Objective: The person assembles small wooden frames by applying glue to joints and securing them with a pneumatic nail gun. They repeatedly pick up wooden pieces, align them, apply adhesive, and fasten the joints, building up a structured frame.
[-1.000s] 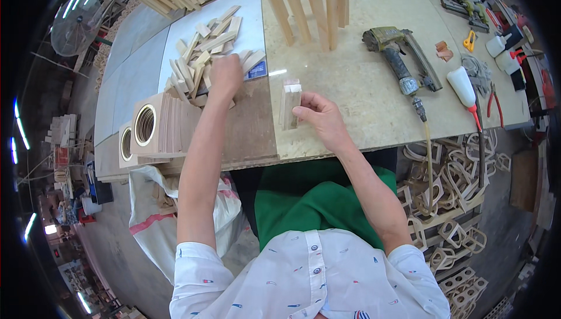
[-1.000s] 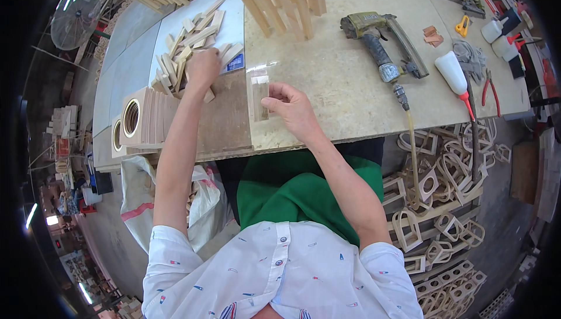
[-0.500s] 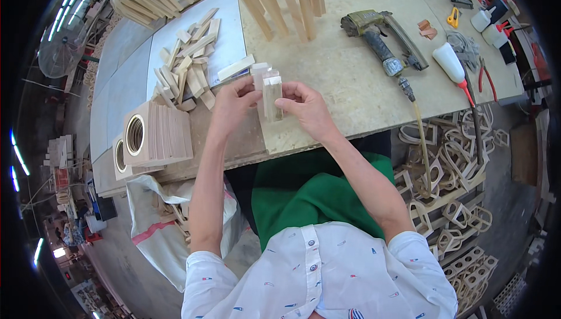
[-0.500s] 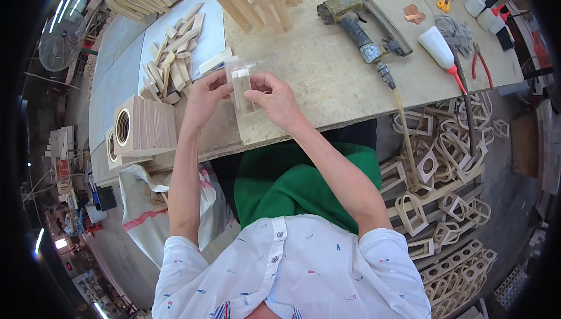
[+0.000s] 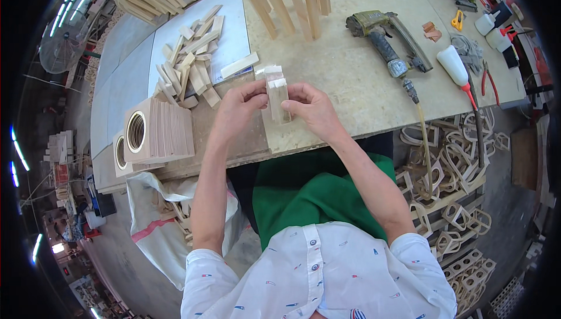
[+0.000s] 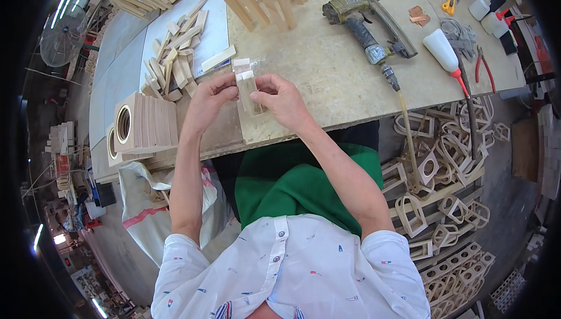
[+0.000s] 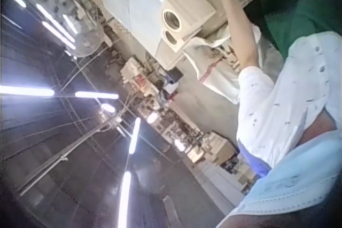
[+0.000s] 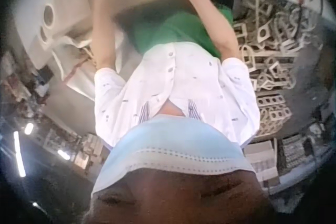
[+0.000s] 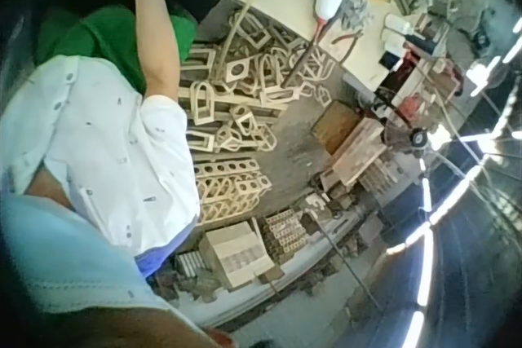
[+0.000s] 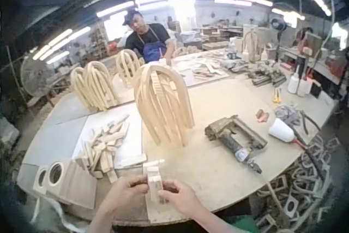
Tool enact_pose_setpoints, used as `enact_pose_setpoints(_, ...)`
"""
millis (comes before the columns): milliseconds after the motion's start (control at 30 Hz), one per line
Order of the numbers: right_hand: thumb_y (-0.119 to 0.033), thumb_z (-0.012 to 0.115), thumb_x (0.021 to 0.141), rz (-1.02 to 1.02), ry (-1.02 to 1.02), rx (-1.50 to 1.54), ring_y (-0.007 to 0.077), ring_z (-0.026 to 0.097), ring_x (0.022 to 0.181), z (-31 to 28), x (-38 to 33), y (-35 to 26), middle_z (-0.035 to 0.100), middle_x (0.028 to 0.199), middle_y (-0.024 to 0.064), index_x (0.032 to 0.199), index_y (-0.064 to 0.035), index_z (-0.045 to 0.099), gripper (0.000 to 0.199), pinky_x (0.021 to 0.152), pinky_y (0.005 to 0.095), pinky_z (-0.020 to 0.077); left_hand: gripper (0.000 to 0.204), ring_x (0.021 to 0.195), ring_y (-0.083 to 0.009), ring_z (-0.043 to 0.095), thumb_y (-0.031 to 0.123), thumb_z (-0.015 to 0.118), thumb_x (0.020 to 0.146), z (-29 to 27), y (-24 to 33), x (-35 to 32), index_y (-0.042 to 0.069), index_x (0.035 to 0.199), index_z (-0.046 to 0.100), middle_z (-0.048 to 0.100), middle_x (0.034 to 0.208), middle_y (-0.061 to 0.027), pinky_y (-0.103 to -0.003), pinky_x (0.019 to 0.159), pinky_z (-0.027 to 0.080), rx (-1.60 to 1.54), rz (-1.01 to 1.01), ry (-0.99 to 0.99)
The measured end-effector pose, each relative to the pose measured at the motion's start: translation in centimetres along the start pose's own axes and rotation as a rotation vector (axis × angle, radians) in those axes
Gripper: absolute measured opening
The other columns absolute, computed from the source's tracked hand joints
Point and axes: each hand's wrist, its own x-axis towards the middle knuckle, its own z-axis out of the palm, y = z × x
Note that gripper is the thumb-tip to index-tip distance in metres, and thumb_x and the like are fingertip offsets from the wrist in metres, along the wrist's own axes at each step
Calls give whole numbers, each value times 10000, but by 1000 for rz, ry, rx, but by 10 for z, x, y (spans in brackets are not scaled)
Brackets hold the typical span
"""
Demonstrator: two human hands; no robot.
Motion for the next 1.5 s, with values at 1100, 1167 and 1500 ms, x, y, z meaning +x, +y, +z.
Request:
enact_pose_setpoints(1100,-84,665,853,53,-65,-3,99,592,889,2,-26,-26,659,1044,48,1187,-7,610,347,757,255,480,425,1060,-133,592,115,652,891,-4,-29,-5,21,1294,554,634,1183,-53,-302,917,460,-497,-33,-120)
enact_pose_setpoints(1167,-82,663,850,52,-47,8,100,593,881,4,-28,-25,658,1046,53,1179,-1,612,342,756,254,480,412,1055,-130,591,108,652,888,2,-28,-11,22,1283,570,638,1167,-49,-292,906,463,-494,-39,-70)
enact_pose_setpoints(1500,-89,669,842,65,73,24,129,605,820,1,-38,-7,635,944,77,1064,47,599,270,709,272,505,507,1006,-176,591,38,693,793,42,-9,-33,-15,1278,558,598,1113,-87,-316,858,477,-45,137,149)
